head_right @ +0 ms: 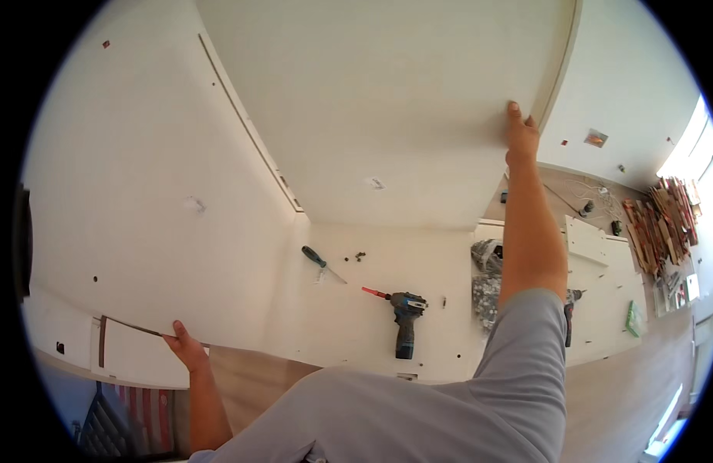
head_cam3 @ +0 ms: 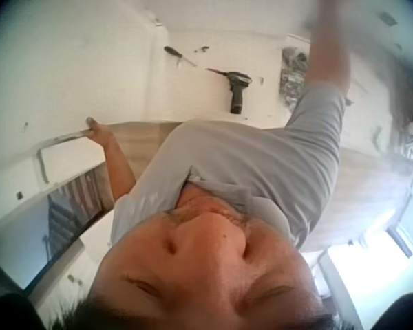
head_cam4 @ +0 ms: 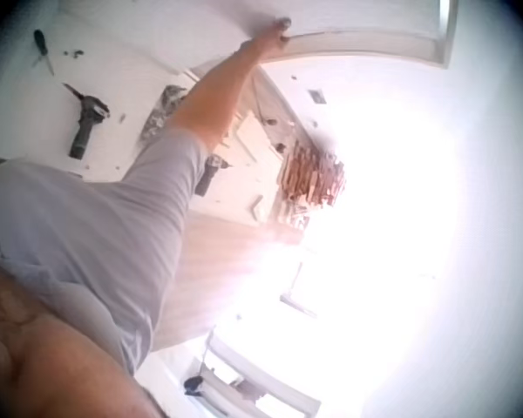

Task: The person assembles a white cabinet by aligning panels, picking up a power drill, and walking to a different area to retrieve more panels.

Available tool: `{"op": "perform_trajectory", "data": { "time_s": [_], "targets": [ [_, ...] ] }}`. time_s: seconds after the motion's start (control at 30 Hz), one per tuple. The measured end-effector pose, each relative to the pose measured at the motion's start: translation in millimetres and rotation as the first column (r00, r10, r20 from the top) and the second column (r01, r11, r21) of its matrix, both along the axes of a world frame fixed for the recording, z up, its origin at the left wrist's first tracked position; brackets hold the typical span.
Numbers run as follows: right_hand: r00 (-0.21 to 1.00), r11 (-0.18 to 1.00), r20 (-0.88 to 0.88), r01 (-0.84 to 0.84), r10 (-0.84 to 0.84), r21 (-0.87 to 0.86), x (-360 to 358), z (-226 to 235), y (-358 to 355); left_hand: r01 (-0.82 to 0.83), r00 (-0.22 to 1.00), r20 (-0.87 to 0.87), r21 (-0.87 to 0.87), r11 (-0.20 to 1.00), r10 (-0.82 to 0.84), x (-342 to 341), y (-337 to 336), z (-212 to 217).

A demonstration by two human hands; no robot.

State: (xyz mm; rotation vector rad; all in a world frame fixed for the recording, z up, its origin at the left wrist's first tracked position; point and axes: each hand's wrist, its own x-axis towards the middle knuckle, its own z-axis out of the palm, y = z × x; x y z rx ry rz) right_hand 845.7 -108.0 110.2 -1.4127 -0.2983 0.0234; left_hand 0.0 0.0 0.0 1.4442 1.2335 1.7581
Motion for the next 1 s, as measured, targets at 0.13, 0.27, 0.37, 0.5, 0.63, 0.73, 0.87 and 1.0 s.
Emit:
{"op": "perform_trajectory", "data": {
  "time_s": [0.13,0.27,0.37,0.5,0.63,0.73,0.87,1.0],
  "targets": [
    [0.998,1.0,0.061,-0.004,0.003,0.009,-0.6,8.6,-5.7,-0.034,0.999,-0.015,0.012,0.999,0.034,18.6,-14.8,-3.7],
    [0.993,0.993,0.043,0.104,-0.107,0.051,-6.5,-4.4,8.3,-0.003,0.999,-0.052,0.049,0.999,0.005,21.7,-14.8,14.7],
    [0.997,1.0,0.071,0.02,-0.018,-0.021,-22.2,-3.3,17.6,-0.041,0.996,-0.081,0.043,0.998,0.044,19.2,-16.4,14.6],
    [0.998,0.989,0.057,-0.008,0.016,-0.146,-19.1,-2.3,25.5,-0.013,1.0,-0.012,0.063,0.998,0.014,28.8,-9.8,16.8],
    [0.989,0.993,0.097,-0.116,0.113,0.021,-67.0,13.4,38.9,-0.031,1.0,0.002,-0.054,0.998,0.031,13.0,-15.8,13.7],
    [0.988,0.993,0.101,-0.114,0.114,-0.003,-76.2,22.4,34.6,-0.067,0.997,-0.033,-0.079,0.995,0.065,10.0,-12.9,6.8],
    [0.965,0.975,0.148,-0.206,0.216,-0.082,-57.0,4.1,34.4,-0.081,0.995,-0.066,-0.056,0.995,0.078,20.6,-21.1,9.2],
    [0.963,0.977,0.187,-0.174,0.194,-0.12,-63.6,-34.9,36.3,-0.021,1.0,-0.004,0.041,0.999,0.021,11.1,-9.2,4.4]
  ]
}}
